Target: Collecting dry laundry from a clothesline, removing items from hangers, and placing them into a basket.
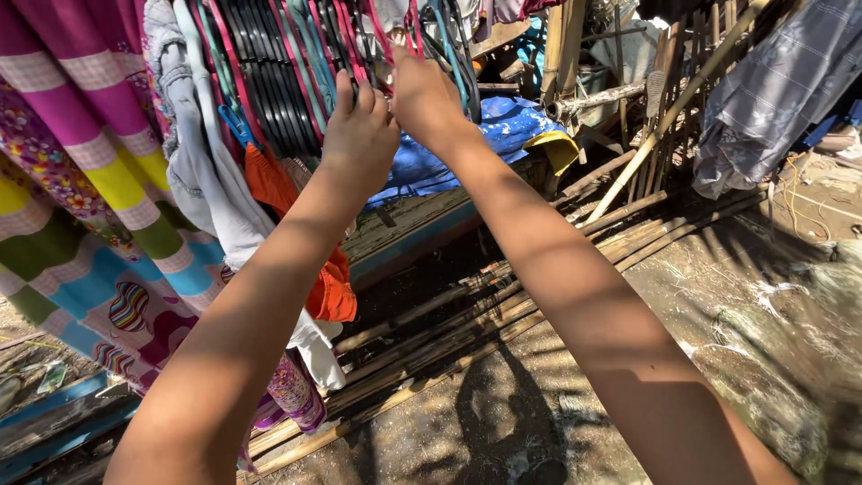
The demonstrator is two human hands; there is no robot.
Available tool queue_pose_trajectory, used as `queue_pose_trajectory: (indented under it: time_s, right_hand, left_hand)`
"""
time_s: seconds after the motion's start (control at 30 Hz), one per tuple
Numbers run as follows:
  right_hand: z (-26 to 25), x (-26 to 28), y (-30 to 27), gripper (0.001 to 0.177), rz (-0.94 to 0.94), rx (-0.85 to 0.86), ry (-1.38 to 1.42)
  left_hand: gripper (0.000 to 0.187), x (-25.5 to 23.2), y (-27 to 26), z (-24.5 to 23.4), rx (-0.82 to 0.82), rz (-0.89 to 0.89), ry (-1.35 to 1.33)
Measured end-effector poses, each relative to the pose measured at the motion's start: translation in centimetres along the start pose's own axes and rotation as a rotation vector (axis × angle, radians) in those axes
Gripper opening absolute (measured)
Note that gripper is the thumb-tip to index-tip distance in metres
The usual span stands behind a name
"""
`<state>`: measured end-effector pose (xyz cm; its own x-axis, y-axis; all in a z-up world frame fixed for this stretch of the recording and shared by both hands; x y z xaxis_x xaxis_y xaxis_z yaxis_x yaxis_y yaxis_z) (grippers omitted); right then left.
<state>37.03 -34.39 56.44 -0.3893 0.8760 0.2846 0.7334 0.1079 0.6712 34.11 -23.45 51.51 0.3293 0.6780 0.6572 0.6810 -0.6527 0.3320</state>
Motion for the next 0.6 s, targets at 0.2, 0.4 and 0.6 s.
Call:
queue_pose_trajectory:
  time_s: [0.2, 0.4, 0.6]
  right_hand:
    - [0.8, -0.6, -4.4, 0.03, -0.146, -0.095, 0.234]
    - [-2.4, -2.0, -15.0, 0.029, -0.109, -0.085, 0.303]
    - [-2.7, -8.4, -26.0, 0.018, 0.13, 0.094, 0.399]
  left_hand:
    - [0.053, -2.5, -1.9, -0.5, -0.299, -0.013, -0.067]
    - [0.053, -8.0, -5.3, -3.5, -0.501, 0.081, -0.192]
    - [0.021, -19.0, -5.1, -4.1, -0.013, 0.326, -0.385]
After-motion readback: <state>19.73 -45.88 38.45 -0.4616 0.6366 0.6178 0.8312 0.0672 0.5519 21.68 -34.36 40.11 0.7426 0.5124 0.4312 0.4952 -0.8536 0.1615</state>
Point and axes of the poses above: each hand's wrist, its own y-axis towards the middle knuckle, its own z-axis out of the palm, x = y × z, the point moved 5 cm from there along y, towards the middle knuckle, and after that the axes turned 4 degrees about x, right-handed, at the moved point
